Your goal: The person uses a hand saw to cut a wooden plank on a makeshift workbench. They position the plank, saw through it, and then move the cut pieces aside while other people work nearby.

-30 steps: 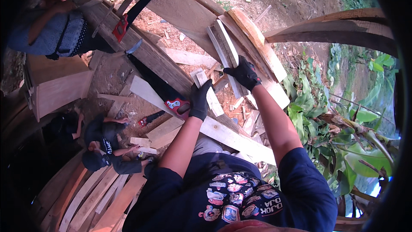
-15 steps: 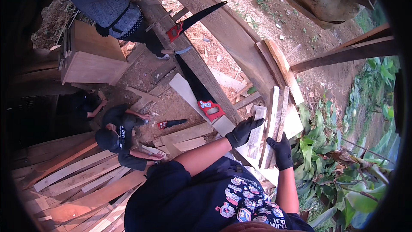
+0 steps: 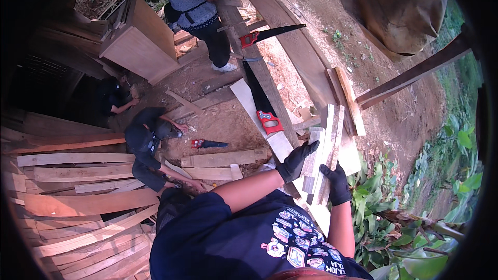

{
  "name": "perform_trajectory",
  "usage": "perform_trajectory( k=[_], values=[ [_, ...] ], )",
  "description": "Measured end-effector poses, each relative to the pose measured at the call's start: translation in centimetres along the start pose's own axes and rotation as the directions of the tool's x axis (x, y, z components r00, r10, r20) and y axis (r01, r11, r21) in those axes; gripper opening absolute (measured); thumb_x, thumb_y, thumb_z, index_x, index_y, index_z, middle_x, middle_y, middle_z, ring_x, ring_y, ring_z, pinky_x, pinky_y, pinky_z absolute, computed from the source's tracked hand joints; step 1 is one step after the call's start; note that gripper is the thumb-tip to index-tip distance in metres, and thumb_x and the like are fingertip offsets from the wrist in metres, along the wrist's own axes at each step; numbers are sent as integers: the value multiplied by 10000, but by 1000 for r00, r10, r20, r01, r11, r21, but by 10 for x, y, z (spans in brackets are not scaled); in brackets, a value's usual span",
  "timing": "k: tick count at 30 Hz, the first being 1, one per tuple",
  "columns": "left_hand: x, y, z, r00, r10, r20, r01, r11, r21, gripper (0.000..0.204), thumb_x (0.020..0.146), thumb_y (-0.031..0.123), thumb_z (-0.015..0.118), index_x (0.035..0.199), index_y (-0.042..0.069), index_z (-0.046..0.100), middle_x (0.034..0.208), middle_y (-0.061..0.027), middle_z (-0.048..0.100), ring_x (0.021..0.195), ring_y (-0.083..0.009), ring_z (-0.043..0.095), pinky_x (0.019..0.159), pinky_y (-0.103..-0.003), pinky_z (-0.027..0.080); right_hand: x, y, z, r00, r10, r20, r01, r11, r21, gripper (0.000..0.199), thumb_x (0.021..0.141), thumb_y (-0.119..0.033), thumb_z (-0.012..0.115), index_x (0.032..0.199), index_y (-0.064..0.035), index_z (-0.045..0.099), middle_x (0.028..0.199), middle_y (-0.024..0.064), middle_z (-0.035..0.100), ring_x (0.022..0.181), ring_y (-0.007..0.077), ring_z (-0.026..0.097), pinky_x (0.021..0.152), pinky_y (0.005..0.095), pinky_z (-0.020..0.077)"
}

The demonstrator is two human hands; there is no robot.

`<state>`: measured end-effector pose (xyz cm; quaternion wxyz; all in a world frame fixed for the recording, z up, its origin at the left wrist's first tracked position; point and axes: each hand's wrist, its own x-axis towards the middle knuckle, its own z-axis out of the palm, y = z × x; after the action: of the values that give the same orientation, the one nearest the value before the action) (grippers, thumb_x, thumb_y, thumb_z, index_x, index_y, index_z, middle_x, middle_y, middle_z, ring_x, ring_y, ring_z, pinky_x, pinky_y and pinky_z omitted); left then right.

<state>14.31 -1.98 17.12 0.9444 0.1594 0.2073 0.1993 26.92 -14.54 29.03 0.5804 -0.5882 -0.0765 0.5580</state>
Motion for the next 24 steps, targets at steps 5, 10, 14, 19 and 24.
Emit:
perform_trajectory(
  k=[5, 10, 14, 19, 24],
  values=[
    [-47, 9, 11, 989, 85, -119, -71, 991, 115, 548, 1100, 379, 585, 1527, 46, 502, 1438, -71, 626, 1359, -176, 575, 1155, -365, 453, -11, 22, 9, 992, -11, 126, 17, 999, -47, 542, 921, -43, 750, 1429, 18, 573, 1248, 117, 710, 1076, 206, 696, 962, 348, 543],
    [-82, 12, 29, 940, 219, -263, -139, 947, 289, 560, 1049, 362, 689, 1475, 26, 548, 1370, -55, 639, 1317, -141, 564, 1156, -335, 421, -29, 30, 25, 990, -64, 126, 90, 974, -209, 578, 928, -55, 757, 1465, 13, 555, 1260, 103, 705, 1081, 178, 675, 962, 336, 535],
    [-97, 18, 36, 953, 172, -250, -97, 953, 287, 513, 1028, 355, 730, 1413, 44, 596, 1292, -19, 657, 1200, -111, 604, 1047, -304, 483, -40, 37, 30, 988, -123, 97, 147, 943, -299, 596, 928, -75, 768, 1475, 17, 548, 1281, 91, 701, 1116, 180, 661, 1000, 334, 514],
    [-77, 2, 7, 964, 230, -134, -181, 935, 304, 396, 1093, 294, 631, 1405, 50, 613, 1257, -25, 676, 1138, -143, 655, 988, -315, 527, -47, 35, 34, 993, -118, 29, 121, 945, -303, 732, 926, -113, 781, 1559, 38, 445, 1347, 109, 669, 1164, 198, 645, 1055, 340, 488],
    [-82, 33, 21, 912, 395, 112, -294, 439, 849, 495, 1107, 429, 509, 1401, 43, 607, 1208, -216, 723, 1135, -358, 713, 931, -449, 564, -54, 34, 45, 963, -238, -128, 164, 890, -426, 724, 957, -139, 757, 1560, 80, 420, 1300, 127, 686, 1132, 201, 657, 1038, 348, 499]
  ],
)
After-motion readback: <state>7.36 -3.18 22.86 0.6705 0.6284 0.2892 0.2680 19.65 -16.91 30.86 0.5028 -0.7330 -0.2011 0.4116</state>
